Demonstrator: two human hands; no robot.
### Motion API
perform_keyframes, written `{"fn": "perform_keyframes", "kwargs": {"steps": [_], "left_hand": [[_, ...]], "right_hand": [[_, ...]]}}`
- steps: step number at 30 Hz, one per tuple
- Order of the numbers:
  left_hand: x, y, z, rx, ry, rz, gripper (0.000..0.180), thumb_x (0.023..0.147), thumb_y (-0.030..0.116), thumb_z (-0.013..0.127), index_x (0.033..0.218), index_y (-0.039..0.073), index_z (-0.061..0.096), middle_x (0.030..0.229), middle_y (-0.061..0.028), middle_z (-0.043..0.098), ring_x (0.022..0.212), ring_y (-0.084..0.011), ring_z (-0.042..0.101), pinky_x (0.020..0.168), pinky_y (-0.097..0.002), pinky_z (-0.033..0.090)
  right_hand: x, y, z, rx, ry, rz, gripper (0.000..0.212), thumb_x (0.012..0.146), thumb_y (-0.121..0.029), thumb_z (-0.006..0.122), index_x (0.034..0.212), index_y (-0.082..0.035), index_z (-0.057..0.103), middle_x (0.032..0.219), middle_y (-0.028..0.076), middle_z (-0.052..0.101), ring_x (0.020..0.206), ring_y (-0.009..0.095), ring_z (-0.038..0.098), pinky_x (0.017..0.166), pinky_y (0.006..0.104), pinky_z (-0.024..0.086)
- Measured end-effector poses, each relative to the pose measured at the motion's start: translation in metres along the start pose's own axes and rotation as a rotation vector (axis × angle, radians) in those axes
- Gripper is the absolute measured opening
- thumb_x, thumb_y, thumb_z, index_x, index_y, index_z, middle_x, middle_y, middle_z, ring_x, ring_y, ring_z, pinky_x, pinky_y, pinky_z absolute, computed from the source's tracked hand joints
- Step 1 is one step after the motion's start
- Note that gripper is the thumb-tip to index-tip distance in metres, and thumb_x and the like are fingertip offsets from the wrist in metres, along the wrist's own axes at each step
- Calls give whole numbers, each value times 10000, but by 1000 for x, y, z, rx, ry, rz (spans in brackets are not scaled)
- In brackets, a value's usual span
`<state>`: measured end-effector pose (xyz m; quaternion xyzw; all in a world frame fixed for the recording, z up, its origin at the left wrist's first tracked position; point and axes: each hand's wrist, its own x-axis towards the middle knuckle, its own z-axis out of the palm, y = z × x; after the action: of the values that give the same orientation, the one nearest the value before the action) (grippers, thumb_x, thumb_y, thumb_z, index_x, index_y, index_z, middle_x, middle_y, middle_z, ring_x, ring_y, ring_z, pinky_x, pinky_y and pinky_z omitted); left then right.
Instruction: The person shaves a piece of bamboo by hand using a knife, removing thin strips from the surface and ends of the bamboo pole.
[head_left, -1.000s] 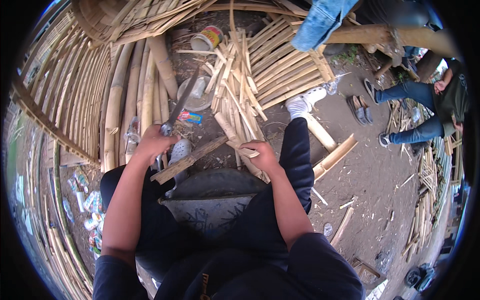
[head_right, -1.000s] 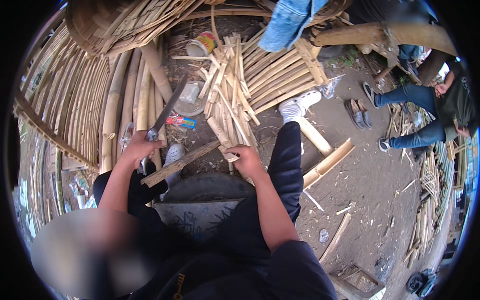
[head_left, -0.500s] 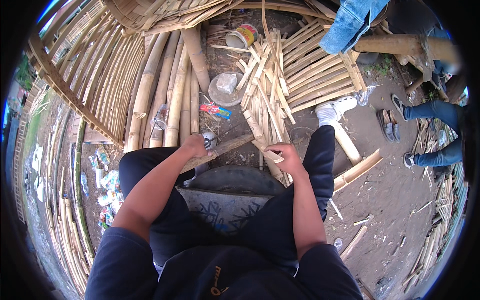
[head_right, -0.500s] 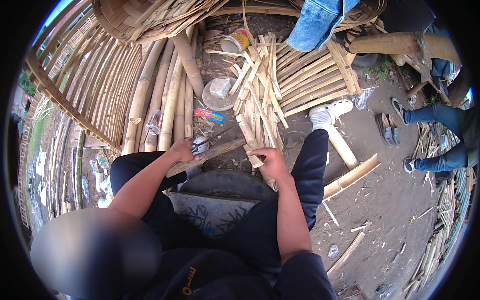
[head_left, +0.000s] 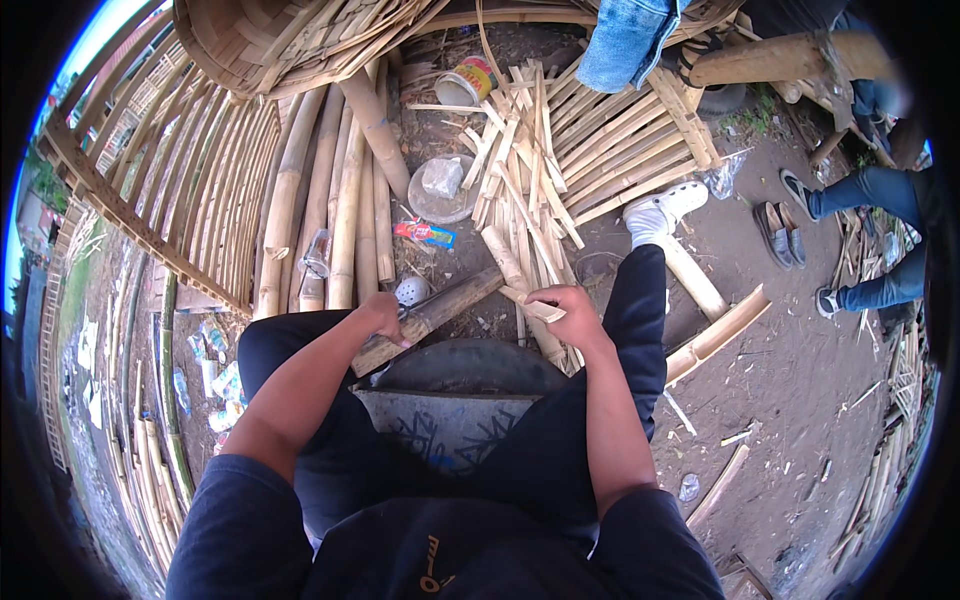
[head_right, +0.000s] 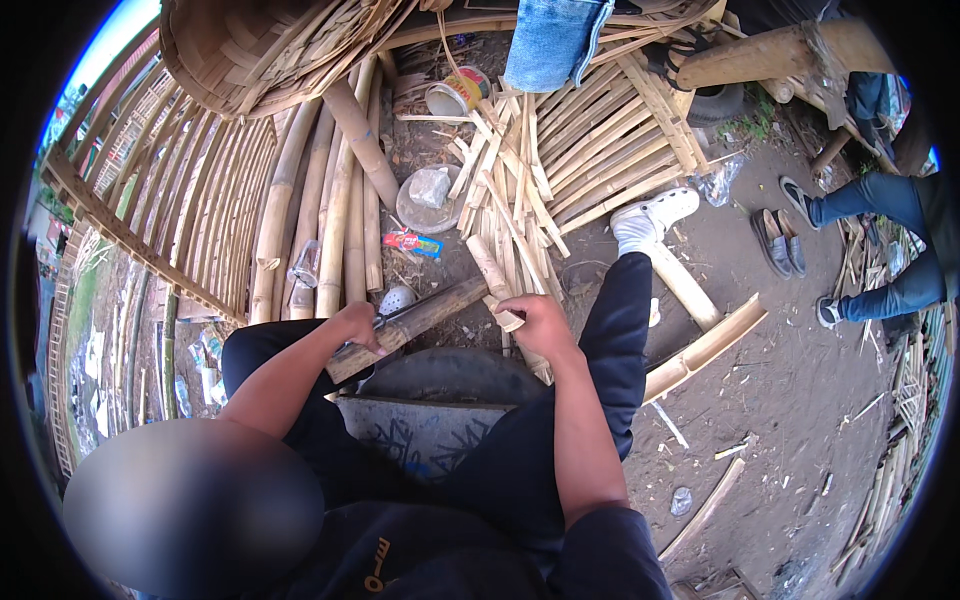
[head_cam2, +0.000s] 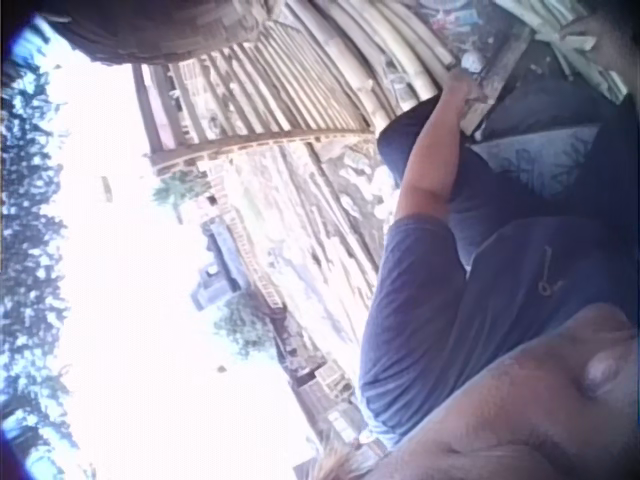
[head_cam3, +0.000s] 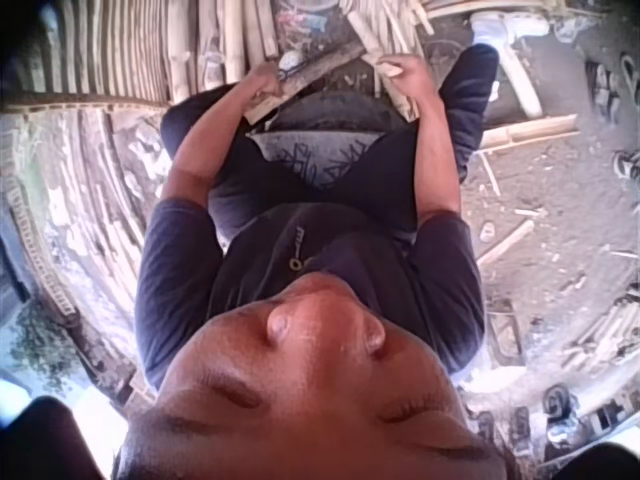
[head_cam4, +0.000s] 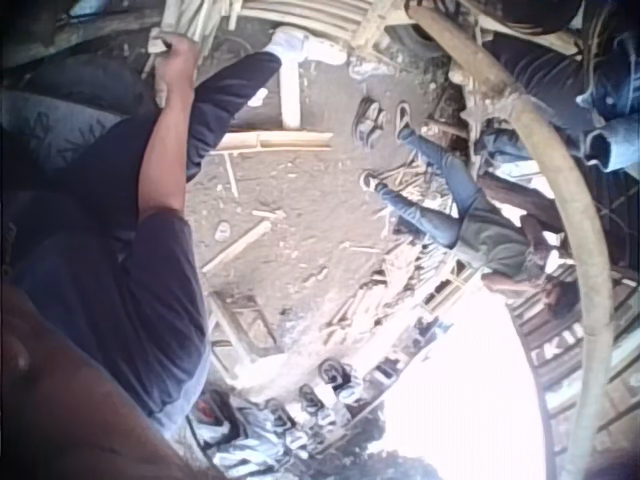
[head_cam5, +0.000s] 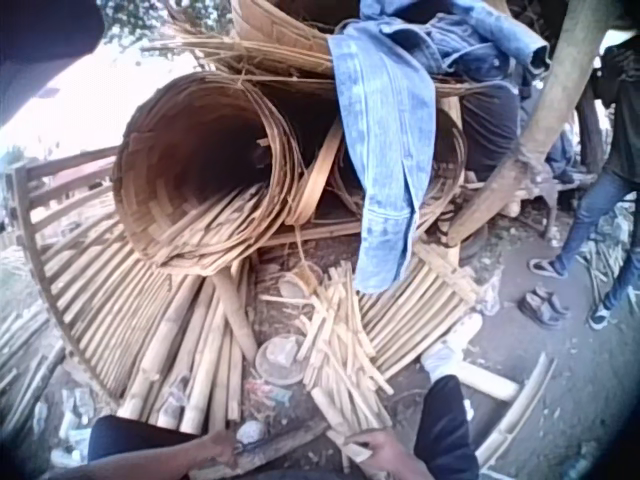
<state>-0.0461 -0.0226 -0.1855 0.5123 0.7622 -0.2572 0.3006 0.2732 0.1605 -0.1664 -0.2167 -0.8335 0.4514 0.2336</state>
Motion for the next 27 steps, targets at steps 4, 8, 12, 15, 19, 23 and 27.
{"fn": "perform_keyframes", "kwargs": {"steps": [4, 8, 12, 15, 19, 23, 27], "left_hand": [[-2, 5, -4, 7, 37, 37, 856, 465, 636, 835, 918, -75, 691, 969, -226, 681, 913, -355, 663, 850, -386, 521], [-7, 6, -19, -6, 60, 57, 799, 477, 574, 855, 889, -88, 679, 954, -233, 678, 897, -356, 664, 831, -386, 524], [-11, 4, -38, -88, 95, 73, 771, 468, 544, 878, 798, -116, 655, 903, -244, 670, 860, -361, 662, 791, -387, 524], [-9, 3, -43, -101, 69, 56, 765, 461, 535, 884, 791, -115, 652, 914, -245, 669, 867, -363, 659, 795, -395, 518], [-14, 17, -55, -154, 30, 49, 782, 452, 531, 891, 823, -116, 654, 937, -256, 668, 886, -368, 659, 806, -399, 510], [-14, 25, -56, -150, 61, 56, 818, 445, 527, 895, 870, -127, 650, 949, -277, 662, 910, -378, 658, 824, -397, 503], [-21, 37, -57, -151, 33, 22, 842, 448, 548, 881, 919, -114, 661, 980, -263, 666, 940, -372, 654, 840, -389, 503]], "right_hand": [[-1, 2, 1, 27, 10, -43, 254, 684, 27, 707, 920, -64, 725, 845, 149, 699, 775, 269, 693, 688, 335, 522], [0, 7, 0, 19, 25, -37, 279, 672, 53, 687, 916, -76, 727, 849, 153, 697, 790, 292, 686, 700, 347, 523], [1, 5, -3, -4, 26, -17, 332, 646, 96, 645, 915, -80, 727, 864, 157, 696, 818, 316, 677, 720, 359, 522], [2, -1, -4, -14, 23, -3, 362, 629, 110, 624, 917, -83, 728, 876, 161, 696, 837, 317, 676, 729, 361, 522], [2, 4, -5, -3, 29, 12, 383, 614, 113, 617, 919, -90, 729, 883, 158, 696, 846, 321, 672, 732, 360, 522], [1, 7, -7, 7, 29, 41, 393, 603, 109, 615, 919, -95, 730, 894, 153, 696, 854, 324, 669, 740, 364, 521], [2, 10, -7, 5, 27, 34, 394, 599, 102, 614, 917, -100, 731, 901, 145, 697, 859, 328, 666, 746, 375, 518]]}}
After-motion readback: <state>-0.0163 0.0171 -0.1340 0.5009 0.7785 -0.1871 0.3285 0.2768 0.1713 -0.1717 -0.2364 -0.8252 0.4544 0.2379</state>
